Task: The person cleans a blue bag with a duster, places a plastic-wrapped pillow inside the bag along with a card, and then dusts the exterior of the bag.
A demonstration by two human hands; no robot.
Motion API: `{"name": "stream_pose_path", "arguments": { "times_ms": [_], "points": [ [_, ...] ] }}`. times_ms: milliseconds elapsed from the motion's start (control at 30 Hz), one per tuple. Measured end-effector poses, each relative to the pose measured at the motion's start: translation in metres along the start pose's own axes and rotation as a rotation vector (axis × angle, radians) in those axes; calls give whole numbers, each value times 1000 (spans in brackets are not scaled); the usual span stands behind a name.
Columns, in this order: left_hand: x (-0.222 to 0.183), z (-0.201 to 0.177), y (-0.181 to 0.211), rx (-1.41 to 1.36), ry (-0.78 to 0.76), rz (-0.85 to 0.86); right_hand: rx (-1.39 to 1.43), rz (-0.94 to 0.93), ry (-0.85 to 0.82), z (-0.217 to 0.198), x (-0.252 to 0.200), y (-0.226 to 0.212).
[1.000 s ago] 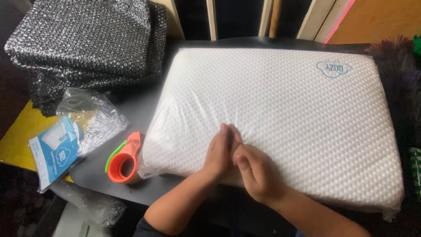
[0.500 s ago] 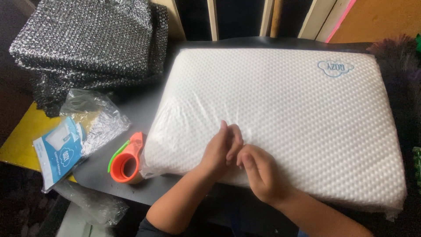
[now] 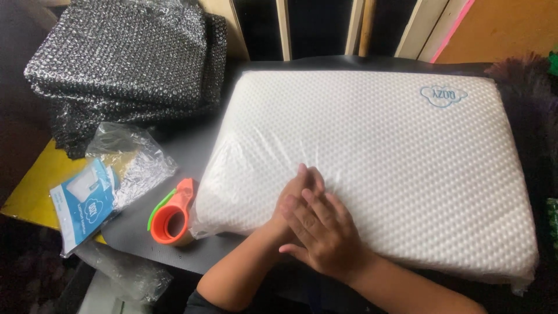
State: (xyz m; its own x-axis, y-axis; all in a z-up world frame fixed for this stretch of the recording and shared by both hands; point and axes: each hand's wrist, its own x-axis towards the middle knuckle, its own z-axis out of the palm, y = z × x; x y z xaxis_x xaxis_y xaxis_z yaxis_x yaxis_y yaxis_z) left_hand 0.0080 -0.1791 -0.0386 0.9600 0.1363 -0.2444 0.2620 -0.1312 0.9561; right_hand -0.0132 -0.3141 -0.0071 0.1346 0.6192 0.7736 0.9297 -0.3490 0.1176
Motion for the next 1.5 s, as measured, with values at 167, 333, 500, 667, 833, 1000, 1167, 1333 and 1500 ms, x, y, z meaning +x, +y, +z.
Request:
{"name": "stream_pose_path", "arguments": {
  "times_ms": [167, 333, 500, 667, 833, 1000, 1167, 1333, 1500],
  "points": [
    [-42, -6, 57, -286, 7, 29, 130, 49, -31, -17, -2, 7],
    [-37, -2, 37, -689, -206, 262, 1354, 615, -34, -79, 16, 39],
    [-117, 8, 81, -322, -292, 340, 1153, 800, 243, -103, -37, 83],
    [-165, 35, 80, -191, -730, 481, 519, 816, 81, -136, -88, 104],
    [-181, 56, 65, -73, -816, 434, 101, 762, 127, -142, -165, 115],
    [-185, 64, 52, 77, -880, 402, 41, 751, 129, -130, -183, 114],
    [-192, 64, 40, 215, -926, 356, -43, 690, 106, -127, -185, 110],
    [-152, 28, 74, -39, -529, 360, 289, 843, 450, -113, -236, 136],
    [-117, -10, 46, -209, -321, 204, 231, 853, 436, -121, -260, 136]
  ]
}}
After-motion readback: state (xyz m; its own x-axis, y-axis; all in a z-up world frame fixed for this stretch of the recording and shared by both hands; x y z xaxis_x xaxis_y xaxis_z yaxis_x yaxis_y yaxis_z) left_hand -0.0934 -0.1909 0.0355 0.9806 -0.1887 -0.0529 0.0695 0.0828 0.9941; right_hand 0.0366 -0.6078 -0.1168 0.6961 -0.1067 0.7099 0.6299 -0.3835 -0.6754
